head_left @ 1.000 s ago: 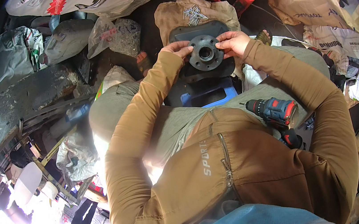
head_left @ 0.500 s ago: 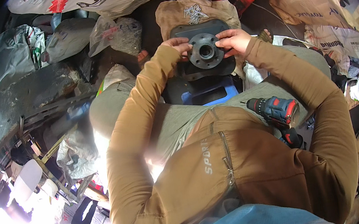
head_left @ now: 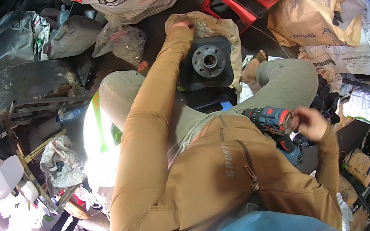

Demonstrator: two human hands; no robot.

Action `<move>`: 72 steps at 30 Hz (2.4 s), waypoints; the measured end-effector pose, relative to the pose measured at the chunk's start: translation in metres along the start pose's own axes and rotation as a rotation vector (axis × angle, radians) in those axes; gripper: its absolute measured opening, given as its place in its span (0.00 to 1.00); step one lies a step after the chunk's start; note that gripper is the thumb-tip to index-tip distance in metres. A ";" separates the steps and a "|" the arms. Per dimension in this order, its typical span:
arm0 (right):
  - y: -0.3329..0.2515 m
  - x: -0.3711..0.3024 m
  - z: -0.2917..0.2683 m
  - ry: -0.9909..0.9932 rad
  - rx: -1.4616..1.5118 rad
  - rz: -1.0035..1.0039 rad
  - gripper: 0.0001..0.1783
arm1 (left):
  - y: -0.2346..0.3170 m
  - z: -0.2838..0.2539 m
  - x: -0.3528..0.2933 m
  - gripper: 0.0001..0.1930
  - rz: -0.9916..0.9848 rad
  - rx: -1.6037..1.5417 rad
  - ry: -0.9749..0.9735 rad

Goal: The person sits on the floor and uses a cordless drill to fasten screws into a black metal part. They repeatedly pick up screws, align the part, and drive the screws with the drill, occasionally flipping the part to work on different sides.

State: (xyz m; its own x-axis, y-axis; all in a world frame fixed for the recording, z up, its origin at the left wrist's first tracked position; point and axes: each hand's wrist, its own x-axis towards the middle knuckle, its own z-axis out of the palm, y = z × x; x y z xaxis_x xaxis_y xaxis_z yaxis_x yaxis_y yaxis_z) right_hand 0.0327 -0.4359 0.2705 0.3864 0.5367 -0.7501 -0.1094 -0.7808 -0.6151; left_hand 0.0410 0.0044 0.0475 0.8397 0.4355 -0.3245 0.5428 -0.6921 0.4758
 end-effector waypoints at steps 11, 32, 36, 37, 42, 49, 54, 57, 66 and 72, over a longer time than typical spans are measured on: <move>0.043 -0.016 0.094 0.307 -0.479 -0.234 0.33 | -0.021 0.061 0.053 0.14 0.068 0.382 0.346; -0.058 -0.065 0.071 0.482 0.431 -0.242 0.30 | 0.043 -0.062 -0.084 0.11 0.419 -0.760 0.278; -0.080 -0.064 0.064 0.447 0.208 -0.296 0.35 | 0.065 -0.065 -0.172 0.10 0.393 -1.286 -0.092; -0.086 -0.063 0.062 0.418 0.178 -0.305 0.35 | 0.069 -0.064 -0.182 0.10 0.436 -1.309 -0.090; -0.115 -0.063 0.061 0.311 0.006 -0.304 0.28 | 0.065 -0.066 -0.187 0.08 0.901 -0.821 0.409; -0.142 -0.068 0.063 0.306 -0.277 -0.155 0.21 | 0.055 -0.066 -0.187 0.10 0.926 -0.533 0.536; -0.144 -0.065 0.062 0.325 -0.342 -0.136 0.28 | 0.055 -0.068 -0.187 0.13 0.968 -0.493 0.585; -0.143 -0.063 0.060 0.304 -0.358 -0.126 0.28 | 0.052 -0.072 -0.188 0.14 1.012 -0.455 0.607; -0.136 -0.059 0.040 0.254 -0.732 -0.282 0.21 | 0.043 -0.065 -0.179 0.18 1.126 -0.347 0.419; -0.149 -0.008 0.022 0.230 -0.501 -0.232 0.32 | 0.036 -0.054 -0.164 0.53 0.322 0.278 0.161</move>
State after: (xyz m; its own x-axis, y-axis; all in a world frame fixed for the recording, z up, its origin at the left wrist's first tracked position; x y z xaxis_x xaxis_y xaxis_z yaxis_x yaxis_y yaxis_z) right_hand 0.0258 -0.3165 0.3627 0.5430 0.6718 -0.5038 0.4252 -0.7374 -0.5249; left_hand -0.0763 -0.0611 0.1622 0.9689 0.2413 -0.0540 0.2465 -0.9256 0.2874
